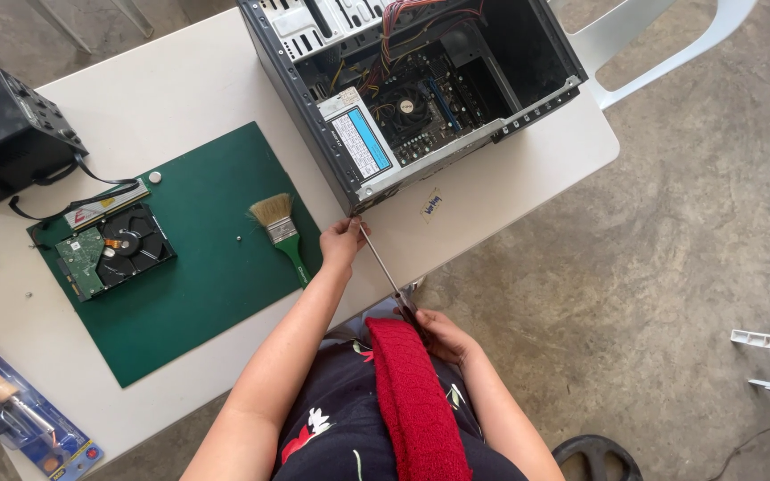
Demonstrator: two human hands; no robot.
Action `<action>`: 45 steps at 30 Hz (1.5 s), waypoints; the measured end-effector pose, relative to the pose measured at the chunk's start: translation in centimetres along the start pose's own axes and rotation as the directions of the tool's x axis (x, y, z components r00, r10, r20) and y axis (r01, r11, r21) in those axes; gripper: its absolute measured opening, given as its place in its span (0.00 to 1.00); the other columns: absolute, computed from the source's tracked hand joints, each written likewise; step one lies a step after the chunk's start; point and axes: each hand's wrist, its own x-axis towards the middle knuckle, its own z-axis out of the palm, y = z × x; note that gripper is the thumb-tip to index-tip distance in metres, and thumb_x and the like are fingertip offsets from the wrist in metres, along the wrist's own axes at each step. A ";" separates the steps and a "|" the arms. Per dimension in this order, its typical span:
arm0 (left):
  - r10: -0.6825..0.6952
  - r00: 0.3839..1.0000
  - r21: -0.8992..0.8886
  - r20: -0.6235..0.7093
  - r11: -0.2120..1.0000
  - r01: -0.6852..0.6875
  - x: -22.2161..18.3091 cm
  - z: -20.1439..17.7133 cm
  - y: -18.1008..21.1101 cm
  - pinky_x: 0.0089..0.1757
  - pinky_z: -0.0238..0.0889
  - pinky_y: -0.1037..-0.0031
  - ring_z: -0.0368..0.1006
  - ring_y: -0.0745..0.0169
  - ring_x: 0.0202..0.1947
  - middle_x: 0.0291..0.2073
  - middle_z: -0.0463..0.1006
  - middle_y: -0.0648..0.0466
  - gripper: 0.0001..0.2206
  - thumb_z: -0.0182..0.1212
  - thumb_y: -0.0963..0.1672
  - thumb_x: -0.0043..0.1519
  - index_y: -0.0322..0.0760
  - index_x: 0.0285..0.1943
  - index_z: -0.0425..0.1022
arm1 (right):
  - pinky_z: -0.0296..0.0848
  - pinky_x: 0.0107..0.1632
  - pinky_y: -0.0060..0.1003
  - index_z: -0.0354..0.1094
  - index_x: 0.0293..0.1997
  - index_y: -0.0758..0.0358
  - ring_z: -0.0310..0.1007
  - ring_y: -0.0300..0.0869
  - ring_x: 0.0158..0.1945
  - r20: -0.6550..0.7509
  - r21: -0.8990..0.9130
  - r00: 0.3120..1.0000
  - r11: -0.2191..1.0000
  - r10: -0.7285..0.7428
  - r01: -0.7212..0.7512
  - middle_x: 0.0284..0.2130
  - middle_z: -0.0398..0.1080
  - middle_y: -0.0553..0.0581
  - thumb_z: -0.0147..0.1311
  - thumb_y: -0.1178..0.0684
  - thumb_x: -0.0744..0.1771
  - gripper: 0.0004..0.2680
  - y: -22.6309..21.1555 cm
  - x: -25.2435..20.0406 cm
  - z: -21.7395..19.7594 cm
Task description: Placing a power supply unit into a computer case and securing it with screws using a screwdriver.
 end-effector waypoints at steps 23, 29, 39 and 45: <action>-0.057 0.995 0.074 -0.082 0.995 0.063 -3.9 -0.1 6.5 0.63 0.66 0.60 0.77 0.50 0.55 0.51 0.76 0.37 0.41 0.46 0.64 0.71 0.19 0.67 0.69 | 0.68 0.27 0.26 0.61 0.66 0.54 0.70 0.39 0.31 0.064 -0.391 0.955 0.874 -0.288 0.290 0.42 0.75 0.61 0.57 0.45 0.71 0.16 3.3 4.7 -5.1; 0.150 0.986 0.477 -0.076 0.874 -0.096 -9.1 2.0 17.8 0.69 0.57 0.54 0.66 0.40 0.71 0.67 0.71 0.33 0.54 0.41 0.73 0.60 0.24 0.72 0.66 | 0.71 0.23 0.27 0.58 0.72 0.44 0.74 0.41 0.32 0.118 -0.133 0.982 0.977 -0.151 0.166 0.47 0.72 0.65 0.53 0.44 0.70 0.20 0.4 1.3 -2.0; 0.165 0.986 0.683 0.013 0.719 -0.130 -8.3 2.8 19.1 0.65 0.63 0.59 0.70 0.45 0.66 0.60 0.72 0.43 0.45 0.56 0.69 0.61 0.30 0.67 0.72 | 0.56 0.16 0.24 0.58 0.70 0.42 0.57 0.33 0.17 0.178 -0.112 0.955 0.959 -0.238 0.260 0.38 0.68 0.62 0.50 0.48 0.73 0.15 2.2 4.2 -3.6; 0.154 0.987 0.687 0.037 0.714 -0.138 -9.0 2.9 19.9 0.65 0.62 0.57 0.68 0.41 0.68 0.63 0.68 0.37 0.44 0.51 0.67 0.64 0.25 0.68 0.69 | 0.80 0.56 0.51 0.65 0.68 0.45 0.77 0.53 0.59 0.053 -0.990 0.739 0.062 -0.671 0.128 0.59 0.73 0.53 0.62 0.45 0.68 0.19 -0.5 0.3 0.8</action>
